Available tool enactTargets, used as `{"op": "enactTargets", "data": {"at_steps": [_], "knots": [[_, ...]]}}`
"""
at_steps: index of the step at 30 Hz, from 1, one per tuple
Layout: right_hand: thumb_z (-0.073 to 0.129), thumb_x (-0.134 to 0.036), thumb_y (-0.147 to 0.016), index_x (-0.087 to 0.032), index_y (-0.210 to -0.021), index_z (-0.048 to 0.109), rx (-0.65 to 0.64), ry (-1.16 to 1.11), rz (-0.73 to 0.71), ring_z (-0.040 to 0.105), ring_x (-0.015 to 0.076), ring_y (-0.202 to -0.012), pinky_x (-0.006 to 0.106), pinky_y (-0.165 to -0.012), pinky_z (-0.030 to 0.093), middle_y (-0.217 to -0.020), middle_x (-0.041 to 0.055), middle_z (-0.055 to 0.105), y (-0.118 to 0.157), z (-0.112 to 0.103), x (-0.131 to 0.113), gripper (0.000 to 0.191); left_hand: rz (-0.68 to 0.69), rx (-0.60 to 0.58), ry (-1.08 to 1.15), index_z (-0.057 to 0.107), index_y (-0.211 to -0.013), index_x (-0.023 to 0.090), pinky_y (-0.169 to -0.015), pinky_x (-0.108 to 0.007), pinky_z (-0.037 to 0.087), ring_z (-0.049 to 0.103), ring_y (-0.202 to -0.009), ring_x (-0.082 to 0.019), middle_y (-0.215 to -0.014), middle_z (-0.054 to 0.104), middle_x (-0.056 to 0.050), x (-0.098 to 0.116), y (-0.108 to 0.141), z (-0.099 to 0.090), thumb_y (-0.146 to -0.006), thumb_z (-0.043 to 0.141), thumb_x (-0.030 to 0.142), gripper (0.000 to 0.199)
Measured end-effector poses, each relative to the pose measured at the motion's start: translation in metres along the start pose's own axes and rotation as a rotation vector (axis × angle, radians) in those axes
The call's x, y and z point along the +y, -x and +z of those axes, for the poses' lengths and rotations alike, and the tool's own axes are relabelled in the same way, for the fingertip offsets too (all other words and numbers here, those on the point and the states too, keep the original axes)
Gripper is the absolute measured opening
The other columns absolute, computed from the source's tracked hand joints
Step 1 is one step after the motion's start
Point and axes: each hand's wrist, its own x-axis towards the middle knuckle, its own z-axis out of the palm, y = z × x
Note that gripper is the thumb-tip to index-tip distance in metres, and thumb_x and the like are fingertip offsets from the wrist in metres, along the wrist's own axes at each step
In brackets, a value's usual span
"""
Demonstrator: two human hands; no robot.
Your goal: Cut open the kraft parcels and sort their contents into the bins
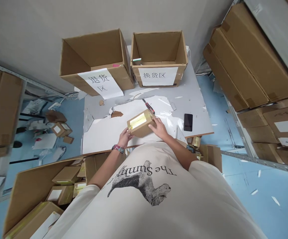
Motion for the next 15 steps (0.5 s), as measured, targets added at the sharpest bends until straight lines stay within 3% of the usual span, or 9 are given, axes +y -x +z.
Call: {"op": "enactTargets", "data": {"at_steps": [6,11,15], "knots": [[0.078,-0.057,-0.102,-0.033,-0.172,0.068,0.008,-0.155,0.181,0.076,0.0353,-0.139,0.053,-0.125,0.062,-0.145,0.0118,0.075,0.002,0.005,0.014,0.075,0.131,0.038,-0.075,0.071,-0.164,0.026,-0.111,-0.044,0.070,0.079,-0.115,-0.023,-0.115,0.071,-0.007,0.003,0.001,-0.002,-0.098,0.090,0.042,0.071],[0.083,-0.061,-0.097,-0.034,-0.167,0.071,-0.001,-0.254,0.223,0.078,0.0354,-0.137,0.055,-0.126,0.061,-0.151,0.0099,0.080,0.009,0.022,0.011,0.076,0.147,0.115,-0.235,0.073,-0.161,0.025,-0.105,-0.042,0.070,0.078,-0.113,-0.025,-0.113,0.071,-0.007,0.009,-0.004,-0.011,-0.096,0.087,0.038,0.068],[0.085,-0.057,-0.096,-0.034,-0.156,0.078,0.023,-0.191,0.286,0.078,0.0370,-0.135,0.058,-0.128,0.058,-0.138,0.0097,0.085,0.012,0.002,0.025,0.064,0.152,0.161,-0.458,0.074,-0.158,0.028,-0.097,-0.041,0.068,0.077,-0.117,-0.029,-0.126,0.077,-0.010,0.010,-0.010,-0.013,-0.096,0.084,0.043,0.065]]}}
